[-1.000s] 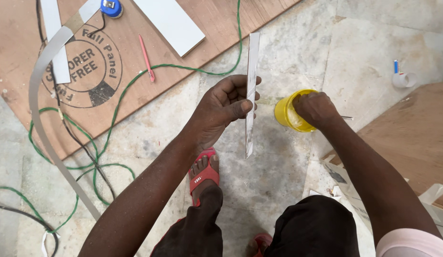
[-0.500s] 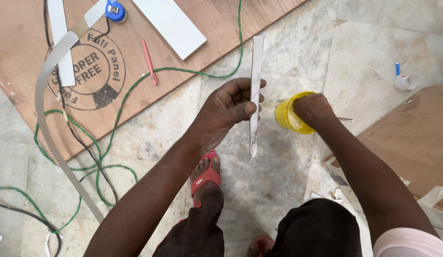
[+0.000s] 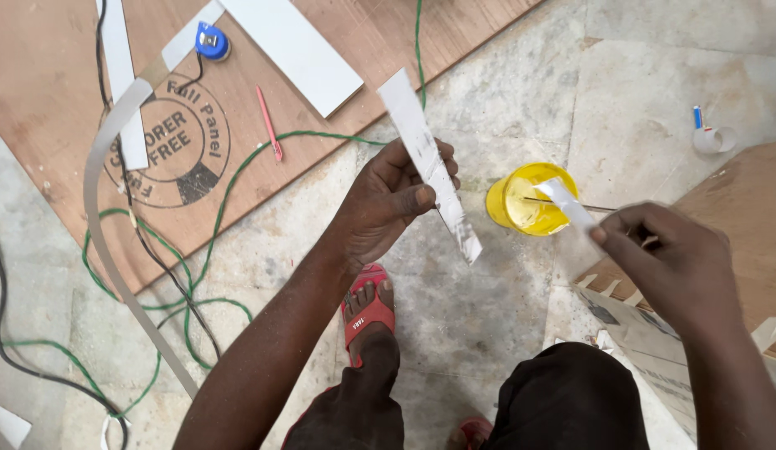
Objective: The person scrapes a small wooden piece with a chisel, then applies glue to a white strip and attaches it to a larger wooden structure. The person also applies glue to a metal strip and attaches it to the wooden structure.
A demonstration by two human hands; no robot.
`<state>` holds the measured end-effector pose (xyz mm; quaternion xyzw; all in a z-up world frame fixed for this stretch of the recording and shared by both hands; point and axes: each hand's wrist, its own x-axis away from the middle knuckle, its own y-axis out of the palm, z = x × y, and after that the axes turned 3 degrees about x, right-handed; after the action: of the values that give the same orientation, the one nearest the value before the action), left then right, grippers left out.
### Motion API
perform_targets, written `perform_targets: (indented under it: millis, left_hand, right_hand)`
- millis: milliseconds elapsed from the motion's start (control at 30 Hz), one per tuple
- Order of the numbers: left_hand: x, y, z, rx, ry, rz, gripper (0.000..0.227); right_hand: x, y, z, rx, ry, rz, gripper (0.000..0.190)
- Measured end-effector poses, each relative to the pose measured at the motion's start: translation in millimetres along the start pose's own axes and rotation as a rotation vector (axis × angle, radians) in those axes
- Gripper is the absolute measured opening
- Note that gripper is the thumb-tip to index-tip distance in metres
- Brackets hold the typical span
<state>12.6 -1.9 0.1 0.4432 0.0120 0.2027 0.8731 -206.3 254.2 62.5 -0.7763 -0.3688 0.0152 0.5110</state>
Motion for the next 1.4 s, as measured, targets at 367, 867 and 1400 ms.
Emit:
perform_targets:
  millis: [367,867,1400]
  left_hand:
    - [-4.1,23.3,-3.8,0.081,0.031,-0.151,0.054]
    - [-7.9,28.2,-6.3,0.022,0.055,-0.167,0.052]
    - [-7.4,31.5,-9.0,0.036,0.045,-0.148,0.053]
  right_hand:
    - [43.7,23.6,-32.4,-0.838,0.101,-0.324,0.010]
    - [41.2,16.9,-44.7,-0.741,0.121,-0.262,0.011]
    - [41.0,10.3,-40.0,-0.694,0.133,-0.202,0.009]
